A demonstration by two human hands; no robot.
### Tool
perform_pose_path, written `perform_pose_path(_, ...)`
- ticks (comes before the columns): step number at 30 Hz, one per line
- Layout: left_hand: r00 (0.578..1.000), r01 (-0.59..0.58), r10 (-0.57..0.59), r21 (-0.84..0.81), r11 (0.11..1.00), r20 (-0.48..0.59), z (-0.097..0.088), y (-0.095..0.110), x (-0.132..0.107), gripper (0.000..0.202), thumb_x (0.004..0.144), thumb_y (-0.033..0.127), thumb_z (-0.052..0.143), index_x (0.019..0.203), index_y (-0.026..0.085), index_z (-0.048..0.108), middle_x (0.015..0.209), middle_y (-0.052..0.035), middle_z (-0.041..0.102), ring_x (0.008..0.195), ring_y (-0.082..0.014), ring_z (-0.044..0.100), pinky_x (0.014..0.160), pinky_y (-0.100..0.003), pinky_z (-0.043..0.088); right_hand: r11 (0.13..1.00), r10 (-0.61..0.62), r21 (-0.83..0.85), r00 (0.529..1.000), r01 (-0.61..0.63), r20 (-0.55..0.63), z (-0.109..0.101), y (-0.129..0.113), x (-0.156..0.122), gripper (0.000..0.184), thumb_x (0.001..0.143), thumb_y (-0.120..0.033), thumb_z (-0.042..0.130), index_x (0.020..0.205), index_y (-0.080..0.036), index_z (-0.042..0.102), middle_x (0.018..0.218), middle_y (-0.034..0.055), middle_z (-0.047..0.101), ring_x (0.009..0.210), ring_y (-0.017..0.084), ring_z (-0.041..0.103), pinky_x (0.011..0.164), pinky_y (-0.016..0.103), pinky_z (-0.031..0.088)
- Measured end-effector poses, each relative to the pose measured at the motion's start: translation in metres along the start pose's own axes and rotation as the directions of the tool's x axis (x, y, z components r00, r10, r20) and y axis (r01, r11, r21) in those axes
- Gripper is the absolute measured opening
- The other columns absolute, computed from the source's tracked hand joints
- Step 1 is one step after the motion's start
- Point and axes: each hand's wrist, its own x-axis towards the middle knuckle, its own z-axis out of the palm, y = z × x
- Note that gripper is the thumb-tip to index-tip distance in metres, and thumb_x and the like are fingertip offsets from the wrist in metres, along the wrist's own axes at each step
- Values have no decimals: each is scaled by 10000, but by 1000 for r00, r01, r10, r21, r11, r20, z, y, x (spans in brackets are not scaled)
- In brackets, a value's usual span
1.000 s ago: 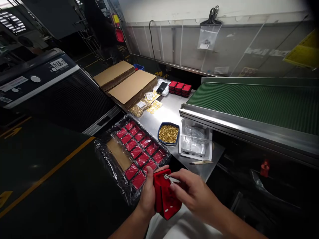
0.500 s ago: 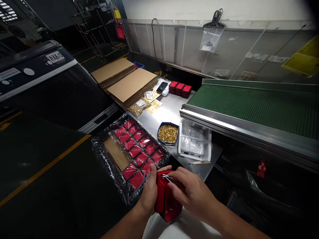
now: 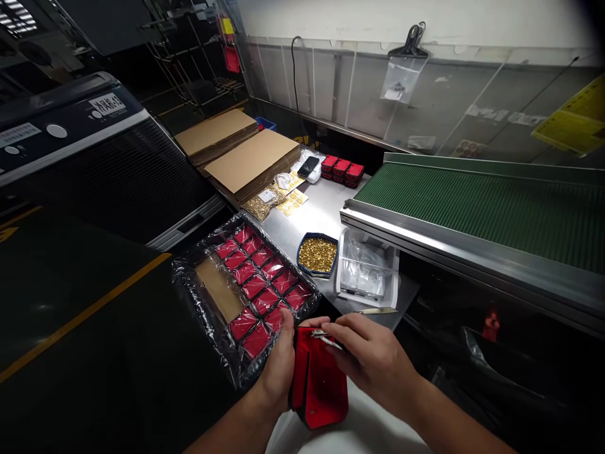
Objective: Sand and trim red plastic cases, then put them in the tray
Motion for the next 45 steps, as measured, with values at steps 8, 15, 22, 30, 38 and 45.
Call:
perform_pose_path(8,988,56,-51,-31,998,143,6,-3,0,627,914,637,396,1179,111,610,902,-132,723,880,-295,687,836,-407,530,980,-95,-169,993,106,71,-3,-8,12,281,917,-161,518,1196,-176,550,994,88,673,792,190,568,679,331,484)
perform_pose_path(15,988,83,-73,-69,994,136,6,-8,1,669,879,706,373,1036,117,647,851,-113,712,820,-252,676,789,-344,519,963,-189,-181,980,198,67,-9,-3,8,285,913,-88,482,1186,-141,547,830,68,648,679,175,521,603,321,456)
perform_pose_path(22,995,103,-103,-80,991,7,-1,-9,5,773,815,779,391,1057,86,634,873,-147,707,723,-231,662,689,-317,515,989,65,144,978,-36,-198,-7,-5,-22,417,870,-88,536,1261,-225,484,1084,106,631,999,213,602,820,352,544)
perform_pose_path(30,988,42,-36,37,998,-149,-6,-20,23,739,827,782,338,974,129,651,826,-125,679,810,-274,644,773,-389,497,867,334,481,868,-130,-368,29,-14,-26,191,910,-292,501,1091,-238,528,847,34,597,744,177,578,681,327,509)
perform_pose_path(38,728,-481,679,641,599,-88,-29,-12,26,334,776,539,703,743,218,614,922,-33,589,976,-230,529,951,-309,381,71,856,979,516,-193,40,16,8,3,263,846,-466,581,776,-218,527,539,-61,402,463,100,303,428,229,283)
perform_pose_path(45,826,-511,475,760,401,304,17,-10,-12,363,908,345,583,1258,249,584,1260,-99,572,1184,-288,512,1032,-349,393,31,855,980,513,-197,76,19,10,-5,262,855,-450,574,777,-203,533,529,-60,423,467,89,329,437,209,303)
